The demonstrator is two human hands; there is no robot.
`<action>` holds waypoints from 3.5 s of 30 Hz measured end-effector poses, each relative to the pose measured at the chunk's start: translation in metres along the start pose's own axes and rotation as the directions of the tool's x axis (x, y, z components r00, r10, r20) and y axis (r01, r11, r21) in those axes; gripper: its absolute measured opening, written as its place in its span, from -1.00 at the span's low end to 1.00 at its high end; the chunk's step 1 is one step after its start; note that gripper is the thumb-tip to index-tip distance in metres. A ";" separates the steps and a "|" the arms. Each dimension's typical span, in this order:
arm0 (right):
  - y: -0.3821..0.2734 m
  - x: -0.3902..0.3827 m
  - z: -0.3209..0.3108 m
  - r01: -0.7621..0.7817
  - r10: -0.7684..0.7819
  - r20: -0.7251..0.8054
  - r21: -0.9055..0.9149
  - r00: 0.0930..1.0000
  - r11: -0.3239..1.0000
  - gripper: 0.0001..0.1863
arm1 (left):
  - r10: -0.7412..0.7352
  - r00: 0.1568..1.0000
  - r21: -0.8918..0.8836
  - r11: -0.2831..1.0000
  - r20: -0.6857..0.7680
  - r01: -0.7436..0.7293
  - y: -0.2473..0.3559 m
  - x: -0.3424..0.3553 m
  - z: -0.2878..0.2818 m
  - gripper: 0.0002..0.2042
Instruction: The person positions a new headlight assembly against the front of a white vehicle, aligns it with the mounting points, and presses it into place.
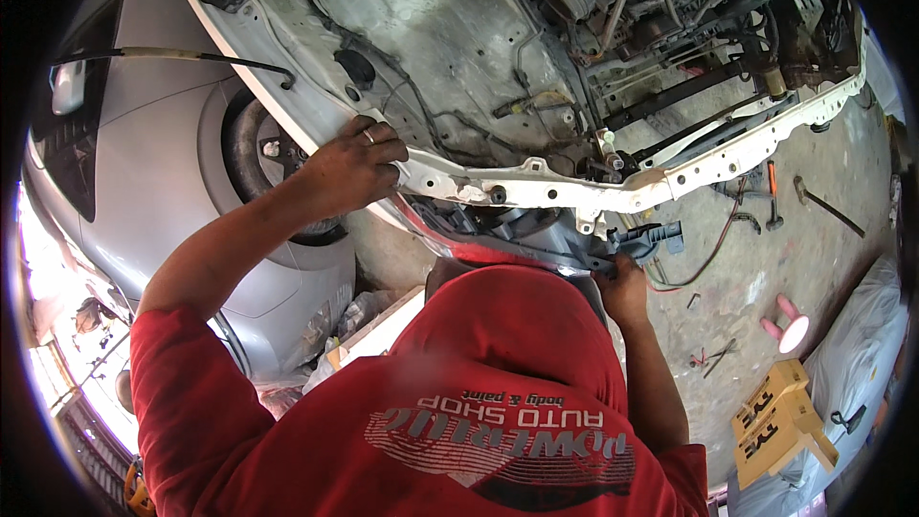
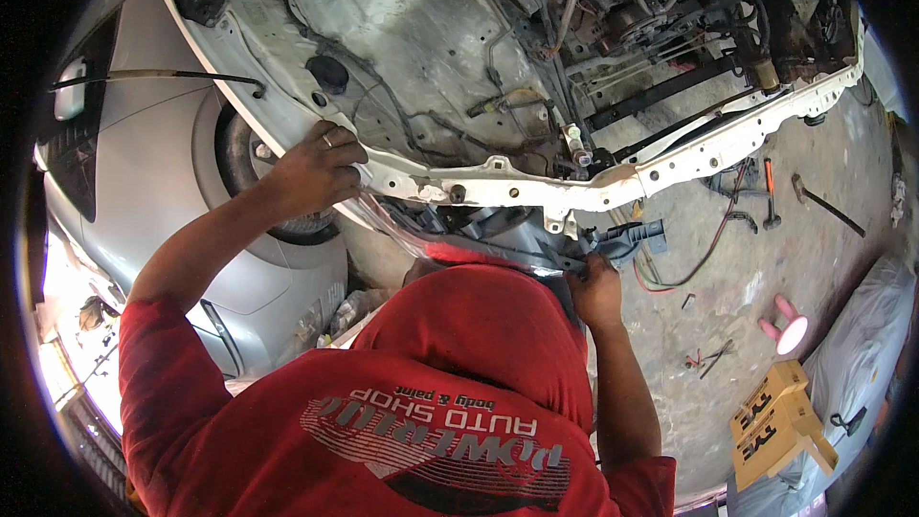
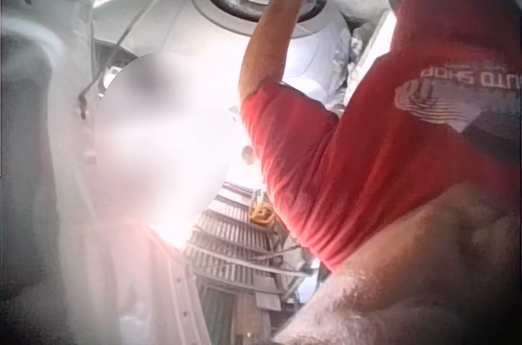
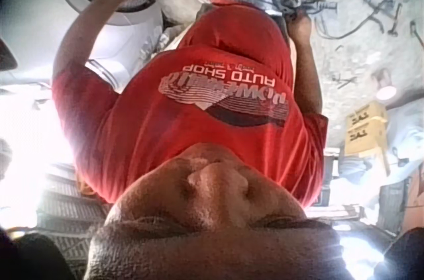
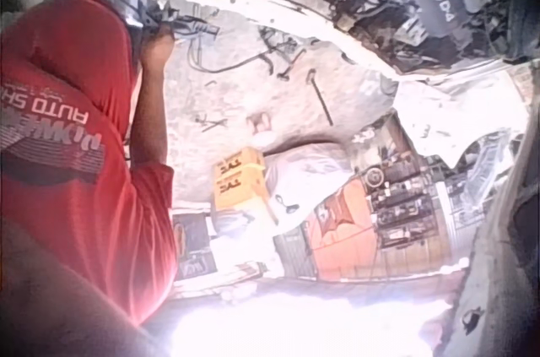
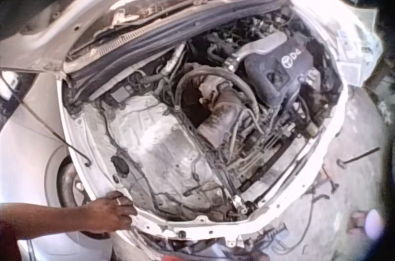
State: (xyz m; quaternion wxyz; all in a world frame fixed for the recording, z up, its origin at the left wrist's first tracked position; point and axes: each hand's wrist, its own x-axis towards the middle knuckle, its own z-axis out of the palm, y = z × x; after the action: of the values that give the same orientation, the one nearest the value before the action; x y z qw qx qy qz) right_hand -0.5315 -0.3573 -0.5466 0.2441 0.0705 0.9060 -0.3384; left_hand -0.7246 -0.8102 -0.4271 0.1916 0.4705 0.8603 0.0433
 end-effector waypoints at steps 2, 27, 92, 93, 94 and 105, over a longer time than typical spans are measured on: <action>0.001 0.000 0.000 -0.003 0.003 0.002 0.004 1.000 1.000 -0.67 | -0.001 1.000 -0.005 1.000 -0.001 0.001 0.001 0.002 -0.002 -0.85; 0.004 0.001 0.003 -0.069 0.069 0.044 0.016 0.997 0.997 -0.67 | -0.309 0.951 -0.084 0.947 0.015 0.309 0.009 0.007 -0.006 -0.68; -0.278 0.084 0.000 0.568 -0.705 0.056 0.547 0.707 0.614 -0.69 | -0.906 0.424 -1.000 -0.011 0.014 0.009 0.118 -0.026 0.023 -0.79; -0.278 0.085 0.003 0.566 -0.703 0.077 0.536 0.707 0.627 -0.70 | -0.911 0.413 -1.000 0.007 0.002 0.020 0.123 -0.025 0.025 -0.82; -0.276 0.083 0.008 0.563 -0.702 0.098 0.523 0.706 0.639 -0.72 | -0.916 0.397 -0.999 -0.036 0.048 0.036 0.128 -0.025 0.028 -0.84; -0.287 0.106 0.042 0.473 -0.560 0.284 0.322 0.778 0.820 -0.88 | -0.991 0.089 -0.844 0.131 -0.098 0.519 0.129 -0.047 0.055 -0.17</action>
State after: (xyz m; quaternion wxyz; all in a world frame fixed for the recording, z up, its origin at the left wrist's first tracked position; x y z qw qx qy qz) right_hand -0.6909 -0.6070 -0.4598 0.2954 -0.2187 0.7820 -0.5034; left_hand -0.5790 -0.7836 -0.4313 -0.0026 -0.2592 0.8919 0.3706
